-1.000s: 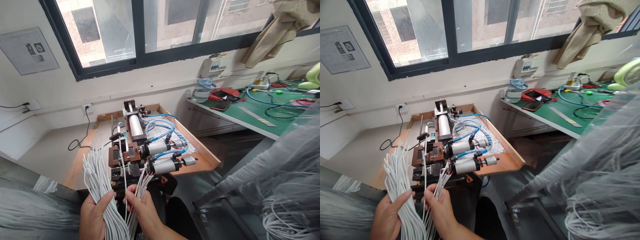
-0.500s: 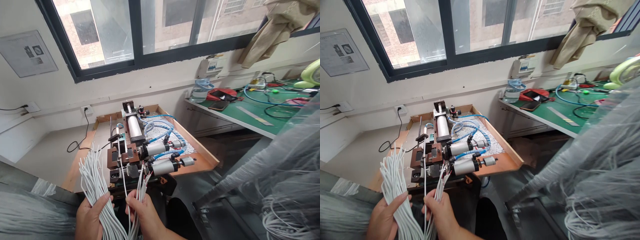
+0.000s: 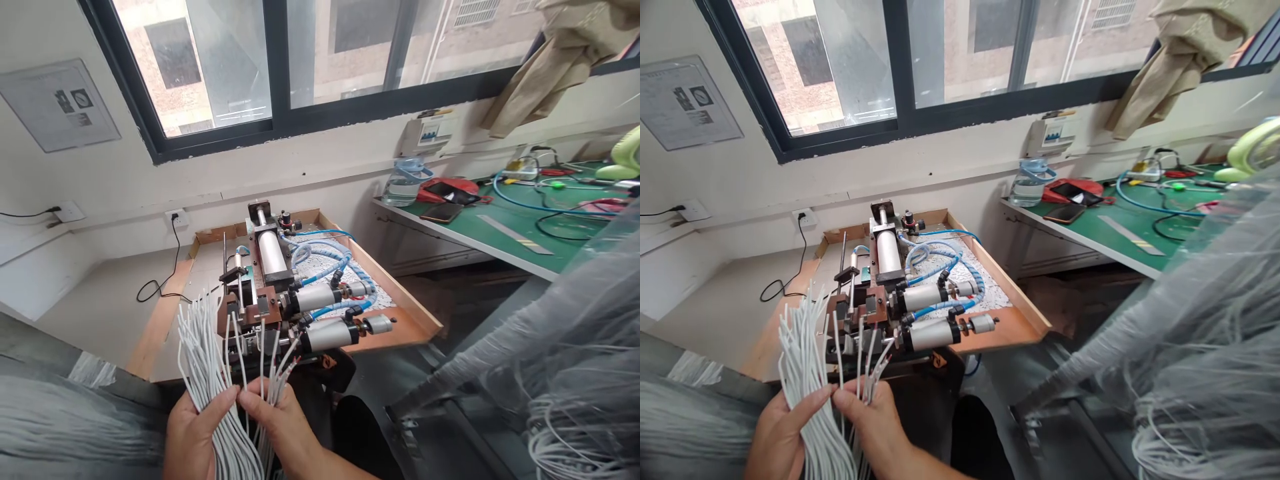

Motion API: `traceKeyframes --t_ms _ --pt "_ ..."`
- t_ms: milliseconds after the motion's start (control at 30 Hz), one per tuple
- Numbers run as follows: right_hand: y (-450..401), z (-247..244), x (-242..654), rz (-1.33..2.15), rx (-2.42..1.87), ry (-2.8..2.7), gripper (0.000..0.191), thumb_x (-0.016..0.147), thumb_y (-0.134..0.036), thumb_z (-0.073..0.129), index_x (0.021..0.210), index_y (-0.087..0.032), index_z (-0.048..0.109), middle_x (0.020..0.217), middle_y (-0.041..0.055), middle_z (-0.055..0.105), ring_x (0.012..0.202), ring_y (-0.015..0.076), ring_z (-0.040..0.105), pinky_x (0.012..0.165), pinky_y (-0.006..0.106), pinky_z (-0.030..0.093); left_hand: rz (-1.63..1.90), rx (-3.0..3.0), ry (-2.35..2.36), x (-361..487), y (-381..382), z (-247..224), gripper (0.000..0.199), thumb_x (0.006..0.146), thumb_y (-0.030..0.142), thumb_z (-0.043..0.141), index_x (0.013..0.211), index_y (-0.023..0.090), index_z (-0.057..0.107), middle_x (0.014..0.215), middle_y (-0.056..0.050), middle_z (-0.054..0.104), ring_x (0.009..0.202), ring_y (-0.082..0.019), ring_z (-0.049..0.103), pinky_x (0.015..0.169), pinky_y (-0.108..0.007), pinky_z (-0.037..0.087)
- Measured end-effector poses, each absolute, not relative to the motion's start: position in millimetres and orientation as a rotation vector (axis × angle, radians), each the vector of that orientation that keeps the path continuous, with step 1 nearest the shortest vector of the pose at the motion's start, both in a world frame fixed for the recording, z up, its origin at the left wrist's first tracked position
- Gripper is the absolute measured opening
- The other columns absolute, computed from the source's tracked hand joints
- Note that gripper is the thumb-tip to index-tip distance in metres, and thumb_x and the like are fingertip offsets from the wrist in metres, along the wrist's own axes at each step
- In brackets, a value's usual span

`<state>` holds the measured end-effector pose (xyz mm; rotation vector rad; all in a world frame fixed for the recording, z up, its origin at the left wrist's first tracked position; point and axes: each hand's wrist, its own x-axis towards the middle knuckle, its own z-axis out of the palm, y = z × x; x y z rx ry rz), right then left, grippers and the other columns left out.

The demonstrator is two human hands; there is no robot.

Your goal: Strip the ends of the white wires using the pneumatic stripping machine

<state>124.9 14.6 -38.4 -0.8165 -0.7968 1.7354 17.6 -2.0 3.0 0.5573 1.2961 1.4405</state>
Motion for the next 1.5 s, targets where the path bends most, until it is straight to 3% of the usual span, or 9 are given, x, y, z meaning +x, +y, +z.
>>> traceKeyframes --t_ms 133,600,800,967,1133,1500 --pt "14 -44 128 1.709 -0.897 -0.796 0.029 0.06 -0.04 0.067 0.056 -0.012 0.061 0.051 0.0006 0.054 0.05 0.0109 0.045 0.054 0.024 0.035 1.461 0.463 1.417 11 0 -2 0.024 0.049 0.019 0.075 0.068 0.01 0.064 0.059 -0.007 0.067 0.055 -0.019 0.061 0.057 -0.031 0.049" --pt "22 -36 129 1.771 -0.893 -0.746 0.025 0.063 -0.036 0.065 0.061 -0.011 0.062 0.047 -0.0019 0.048 0.047 0.0088 0.039 0.051 0.022 0.03 1.489 0.46 1.464 10 2 -2 0.026 0.05 0.019 0.074 0.073 0.011 0.064 0.062 -0.006 0.067 0.058 -0.021 0.062 0.054 -0.029 0.05" --pt "21 -34 124 1.809 -0.845 -0.776 0.021 0.054 -0.029 0.073 0.062 -0.013 0.061 0.051 -0.0037 0.048 0.051 0.0085 0.039 0.054 0.022 0.031 1.483 0.524 1.325 20 0 3 0.027 0.052 0.018 0.073 0.078 0.013 0.066 0.07 -0.005 0.068 0.071 -0.024 0.063 0.064 -0.033 0.049" --pt "16 -46 125 1.7 -0.883 -0.795 0.025 0.061 -0.036 0.067 0.066 -0.012 0.062 0.057 0.0004 0.056 0.056 0.0122 0.047 0.058 0.024 0.036 1.47 0.475 1.385 17 0 1 0.021 0.049 0.019 0.074 0.067 0.011 0.065 0.061 -0.007 0.067 0.056 -0.019 0.061 0.058 -0.031 0.05" --pt "18 -49 129 1.653 -0.903 -0.768 0.026 0.064 -0.036 0.065 0.067 -0.011 0.063 0.054 0.0003 0.055 0.05 0.0103 0.044 0.053 0.023 0.034 1.483 0.402 1.43 13 1 -1 0.024 0.049 0.019 0.075 0.069 0.01 0.064 0.061 -0.008 0.067 0.058 -0.019 0.062 0.057 -0.028 0.05" --pt "26 -38 127 1.75 -0.904 -0.68 0.017 0.062 -0.026 0.059 0.054 -0.011 0.061 0.045 -0.0017 0.048 0.045 0.0087 0.039 0.049 0.022 0.029 1.504 0.482 1.492 16 3 1 0.028 0.049 0.02 0.075 0.072 0.01 0.063 0.057 -0.004 0.065 0.053 -0.017 0.06 0.05 -0.026 0.048"
